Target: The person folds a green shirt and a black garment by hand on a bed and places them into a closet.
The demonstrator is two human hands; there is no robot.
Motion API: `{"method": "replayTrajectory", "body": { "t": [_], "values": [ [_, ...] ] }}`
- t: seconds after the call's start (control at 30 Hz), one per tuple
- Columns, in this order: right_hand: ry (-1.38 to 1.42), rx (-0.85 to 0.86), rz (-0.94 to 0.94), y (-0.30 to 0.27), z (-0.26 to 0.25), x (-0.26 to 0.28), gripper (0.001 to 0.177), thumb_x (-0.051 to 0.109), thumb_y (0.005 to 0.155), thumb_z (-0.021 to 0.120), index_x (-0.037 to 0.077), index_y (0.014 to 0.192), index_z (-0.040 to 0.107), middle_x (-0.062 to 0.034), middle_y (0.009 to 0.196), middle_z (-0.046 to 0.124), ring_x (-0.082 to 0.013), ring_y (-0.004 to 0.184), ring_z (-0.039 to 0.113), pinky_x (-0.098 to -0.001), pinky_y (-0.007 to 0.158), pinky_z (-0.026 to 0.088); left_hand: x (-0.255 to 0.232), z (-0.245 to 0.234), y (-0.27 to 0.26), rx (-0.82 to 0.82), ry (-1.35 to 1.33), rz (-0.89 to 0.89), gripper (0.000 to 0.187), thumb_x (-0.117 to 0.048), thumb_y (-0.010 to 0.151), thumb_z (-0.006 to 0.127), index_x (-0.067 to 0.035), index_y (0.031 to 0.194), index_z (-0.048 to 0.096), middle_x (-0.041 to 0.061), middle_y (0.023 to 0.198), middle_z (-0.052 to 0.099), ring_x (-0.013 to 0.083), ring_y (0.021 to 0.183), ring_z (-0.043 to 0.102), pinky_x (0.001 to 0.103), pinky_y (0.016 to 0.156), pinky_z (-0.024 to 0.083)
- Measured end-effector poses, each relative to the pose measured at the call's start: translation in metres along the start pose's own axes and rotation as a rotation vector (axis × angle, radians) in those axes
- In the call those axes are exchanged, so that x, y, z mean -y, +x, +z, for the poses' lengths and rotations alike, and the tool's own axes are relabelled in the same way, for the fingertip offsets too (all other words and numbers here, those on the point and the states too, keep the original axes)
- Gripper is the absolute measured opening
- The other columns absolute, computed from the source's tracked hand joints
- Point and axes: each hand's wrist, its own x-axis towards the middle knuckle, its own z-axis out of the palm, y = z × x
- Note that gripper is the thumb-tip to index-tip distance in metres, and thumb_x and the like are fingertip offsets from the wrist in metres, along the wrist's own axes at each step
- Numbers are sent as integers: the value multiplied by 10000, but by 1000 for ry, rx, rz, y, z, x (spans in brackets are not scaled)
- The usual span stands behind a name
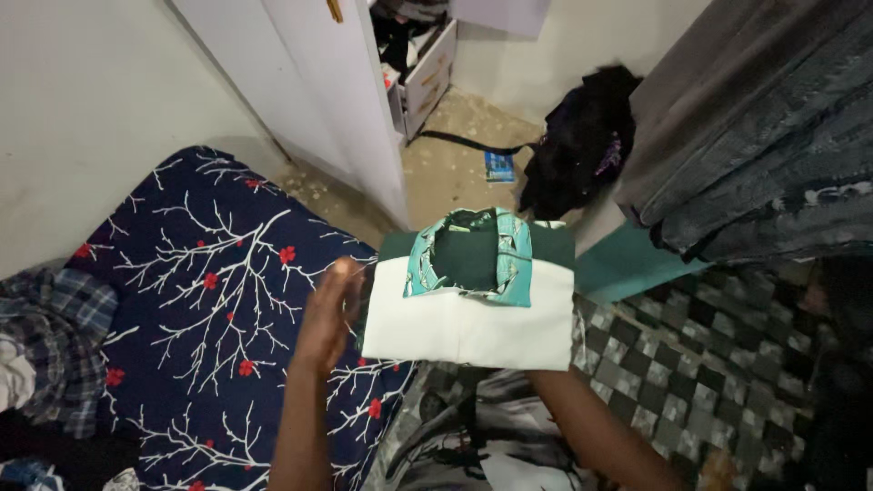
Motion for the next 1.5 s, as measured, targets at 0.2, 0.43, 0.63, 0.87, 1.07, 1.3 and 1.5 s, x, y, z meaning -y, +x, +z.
{"method": "replayTrajectory", "body": {
  "t": [0.2,0.43,0.63,0.87,1.07,1.3,1.5],
  "values": [
    [-11,38,27,39,7,28,613,498,1026,546,-20,1351,579,-169,1226,702,-274,1040,716,-435,894,580,83,20,23,373,-771,-321,652,-552,991,540,7,1307,653,177,1224,730,286,1054,714,436,918,564],
    [-28,101,73,93,-19,124,645,540,1036,533,-20,1352,579,-172,1229,702,-275,1042,717,-436,895,581,46,90,65,389,-900,-389,480,-403,1014,604,-11,1284,661,151,1172,744,290,983,738,451,897,573],
    [-44,111,95,153,-32,208,608,522,1033,515,29,1386,565,-145,1251,696,-253,1054,711,-427,887,581,30,164,128,363,-923,-385,462,-376,988,610,-22,1281,656,131,1181,742,271,985,747,448,898,582],
    [-513,50,85,226,-10,323,441,245,985,609,56,1382,575,-84,1190,705,-206,1015,700,-407,862,572,1,250,212,254,-825,-354,483,-418,970,649,-14,1234,672,134,1096,763,249,884,753,424,803,614],
    [-519,97,48,299,11,384,389,243,1008,598,100,1369,575,-55,1151,706,-187,955,696,-377,809,560,-40,292,274,273,-733,-303,521,-483,930,654,-36,1196,676,114,1019,774,226,839,754,394,753,629],
    [-563,81,79,385,45,401,415,243,990,588,103,1380,566,-62,1147,711,-208,957,697,-384,827,565,-51,274,354,244,-687,-313,469,-413,942,695,-4,1171,695,135,1025,766,248,840,734,408,786,620],
    [-630,83,53,483,75,418,467,228,971,592,91,1416,553,-55,1177,714,-196,1003,694,-385,858,570,-60,276,454,187,-706,-316,468,-412,874,666,-31,1144,711,118,1001,777,255,832,750,428,804,618]
  ]
}}
